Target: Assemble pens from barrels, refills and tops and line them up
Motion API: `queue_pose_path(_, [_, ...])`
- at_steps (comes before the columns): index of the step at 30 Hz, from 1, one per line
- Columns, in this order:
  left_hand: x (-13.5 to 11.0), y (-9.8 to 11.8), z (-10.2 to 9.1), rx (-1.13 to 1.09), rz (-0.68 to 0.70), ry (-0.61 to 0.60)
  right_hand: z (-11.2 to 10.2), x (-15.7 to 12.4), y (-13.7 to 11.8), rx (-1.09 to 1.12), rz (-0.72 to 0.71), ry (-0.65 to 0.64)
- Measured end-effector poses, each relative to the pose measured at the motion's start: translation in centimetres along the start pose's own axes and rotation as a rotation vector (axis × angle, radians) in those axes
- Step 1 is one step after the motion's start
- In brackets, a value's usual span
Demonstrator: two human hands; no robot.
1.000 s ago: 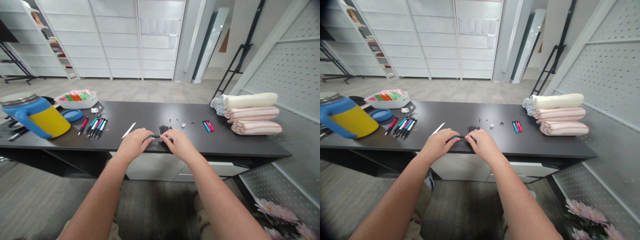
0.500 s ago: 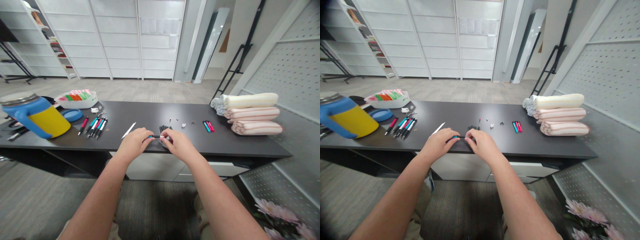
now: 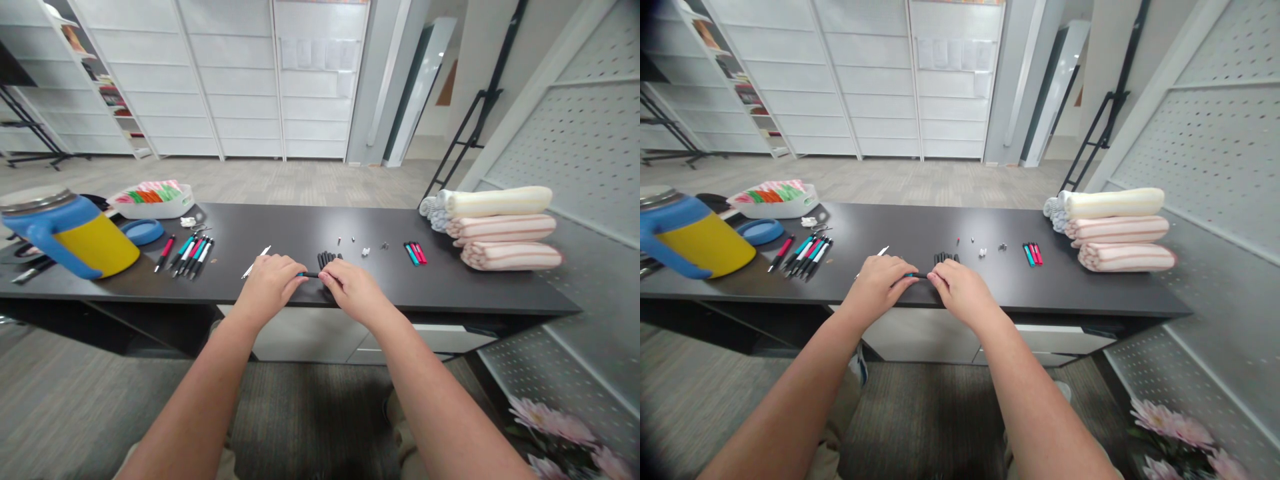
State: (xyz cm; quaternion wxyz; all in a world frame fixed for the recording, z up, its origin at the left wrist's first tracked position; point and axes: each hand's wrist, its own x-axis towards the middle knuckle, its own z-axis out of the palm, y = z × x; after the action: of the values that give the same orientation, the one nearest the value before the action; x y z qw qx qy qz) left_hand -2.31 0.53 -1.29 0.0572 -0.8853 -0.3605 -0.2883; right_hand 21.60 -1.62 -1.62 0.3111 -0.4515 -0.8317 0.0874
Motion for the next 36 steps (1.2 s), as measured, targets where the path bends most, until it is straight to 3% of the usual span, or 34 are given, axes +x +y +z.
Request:
queue_pose_path(4, [0.3,1.0,0.0,0.093,0.015,0.080,-0.3,0.0,0.1,0.039,-0.005,0.043])
queue_pose_path(12, [0.9,1.8,0.4,0.135,0.127,0.108,-0.4,-0.1,-0.5,0.026,0.019,0.044])
queue_pose_path(17, [0.6,2.0,-0.3,0.178,0.118,0.229,-0.1,-0.1,-2.0,0.067,0.057,0.071])
queue_pose_path(21, [0.5,2.0,-0.4,0.108,0.076,0.274,-1.6,-0.1,-2.7,0.048,0.106,0.091])
queue_pose_path(23, [0.7,1.9,-0.1,-0.032,-0.034,0.333,-3.4,0.5,-1.8,-0.054,0.204,0.144])
queue_pose_path(26, [1.3,2.0,0.7,-0.441,-0.368,0.483,-6.4,2.8,1.1,-0.387,0.440,0.191])
queue_pose_path(29, [2.0,2.2,1.6,-1.018,-0.617,0.549,-8.2,6.2,4.6,-0.557,0.525,-0.015])
queue_pose_path(32, [2.5,2.1,2.1,-1.351,-0.703,0.582,-8.1,9.4,7.3,-0.615,0.563,-0.256])
queue_pose_path(36, [2.6,1.8,2.0,-1.496,-0.751,0.586,-6.3,11.6,9.2,-0.632,0.602,-0.342])
